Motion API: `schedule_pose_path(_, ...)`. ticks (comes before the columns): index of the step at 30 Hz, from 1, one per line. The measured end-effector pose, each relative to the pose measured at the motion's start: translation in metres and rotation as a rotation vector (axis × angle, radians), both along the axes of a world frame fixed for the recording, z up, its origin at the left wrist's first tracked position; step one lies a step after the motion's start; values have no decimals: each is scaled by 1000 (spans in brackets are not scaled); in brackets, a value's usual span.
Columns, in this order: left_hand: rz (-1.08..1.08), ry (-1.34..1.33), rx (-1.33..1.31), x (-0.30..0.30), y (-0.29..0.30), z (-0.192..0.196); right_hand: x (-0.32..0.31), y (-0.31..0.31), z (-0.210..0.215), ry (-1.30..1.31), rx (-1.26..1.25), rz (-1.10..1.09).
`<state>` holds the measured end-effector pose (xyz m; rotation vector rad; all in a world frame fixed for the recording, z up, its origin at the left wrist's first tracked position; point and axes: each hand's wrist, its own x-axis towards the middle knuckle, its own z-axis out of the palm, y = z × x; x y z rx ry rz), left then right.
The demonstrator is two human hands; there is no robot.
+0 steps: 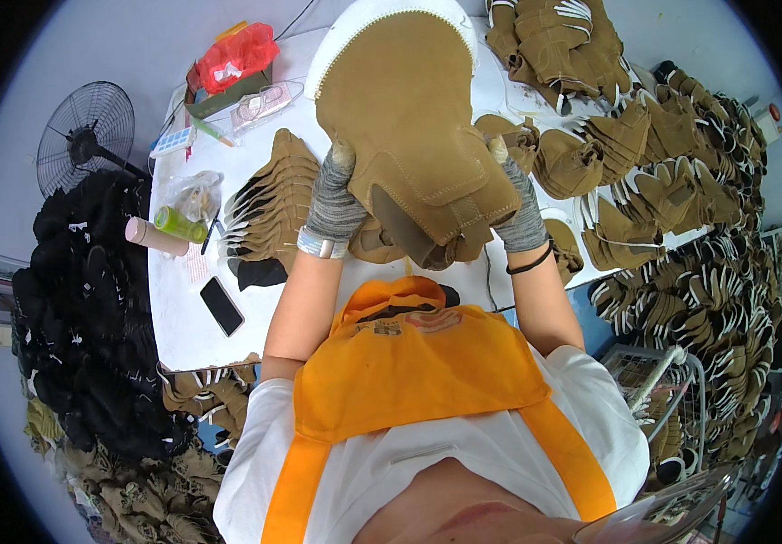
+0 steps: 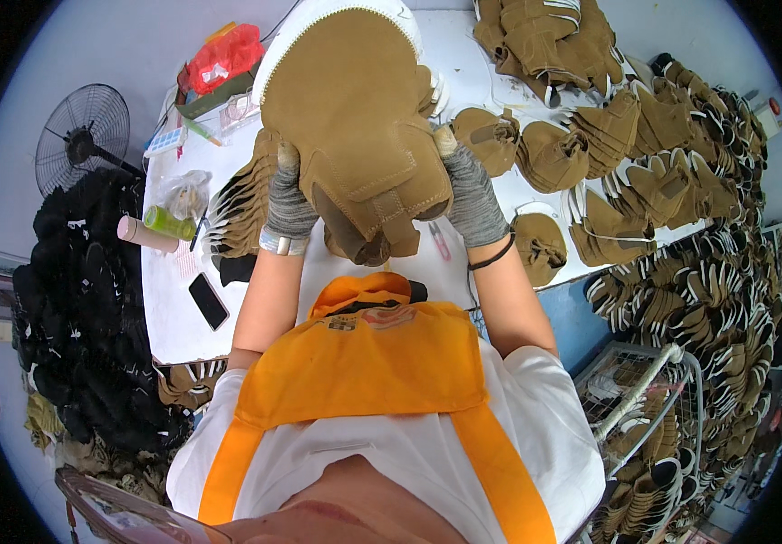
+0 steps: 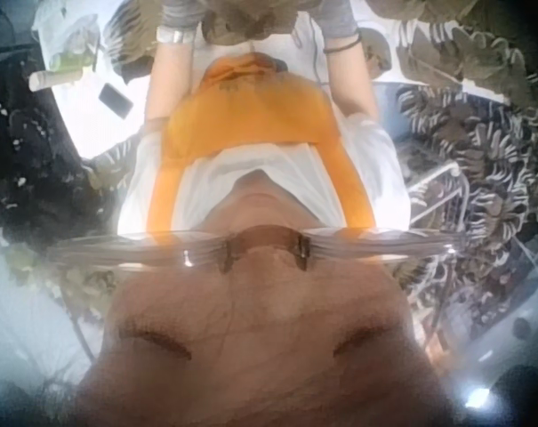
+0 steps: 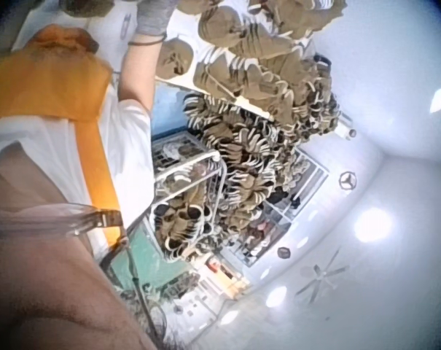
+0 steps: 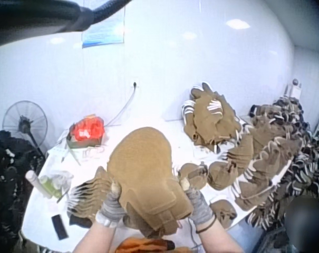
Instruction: The person handles tan shoe uppers one at a time, using a trimming tool to remove excess threads from the material edges. They place the uppers into a stack on the table and move several uppers into a wire storage cart.
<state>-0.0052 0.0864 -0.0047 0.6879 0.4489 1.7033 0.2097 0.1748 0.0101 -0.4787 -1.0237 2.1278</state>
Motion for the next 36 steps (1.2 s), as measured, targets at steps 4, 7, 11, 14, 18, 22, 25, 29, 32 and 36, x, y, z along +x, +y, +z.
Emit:
schedule_pose_path(4, 19, 111, 25, -11, 4, -7, -3, 1, 7, 74, 53, -14)
schedule_pose_path(7, 46, 97, 0, -13, 4, -8, -4, -1, 13, 45, 140, -23)
schedule_pose_path(11, 62, 72, 1, -9, 5, -9, -6, -3, 11, 49, 137, -60)
schedule_pose_path(14, 52, 4, -18, -8, 6, -10, -6, -4, 11, 0, 224, -92)
schedule_pose_path(18, -162, -412, -106, 0, 6, 3, -6, -22, 28, -147, 457, -118)
schedule_pose_path(22, -221, -545, -126, -1, 4, 0, -16, -40, 37, -289, 618, -122)
schedule_pose_path(25, -198, -539, -126, -3, 2, -6, -19, -40, 37, -289, 594, -83)
schedule_pose_path(29, -155, -523, -126, -7, 1, -11, -19, -37, 30, -260, 555, -69)
schedule_pose_path(32, -116, -499, -130, -10, 0, -16, -19, -34, 25, -241, 467, -37)
schedule_pose_path(36, -23, -387, -131, -15, -4, -17, -21, -29, 29, -308, 507, -136)
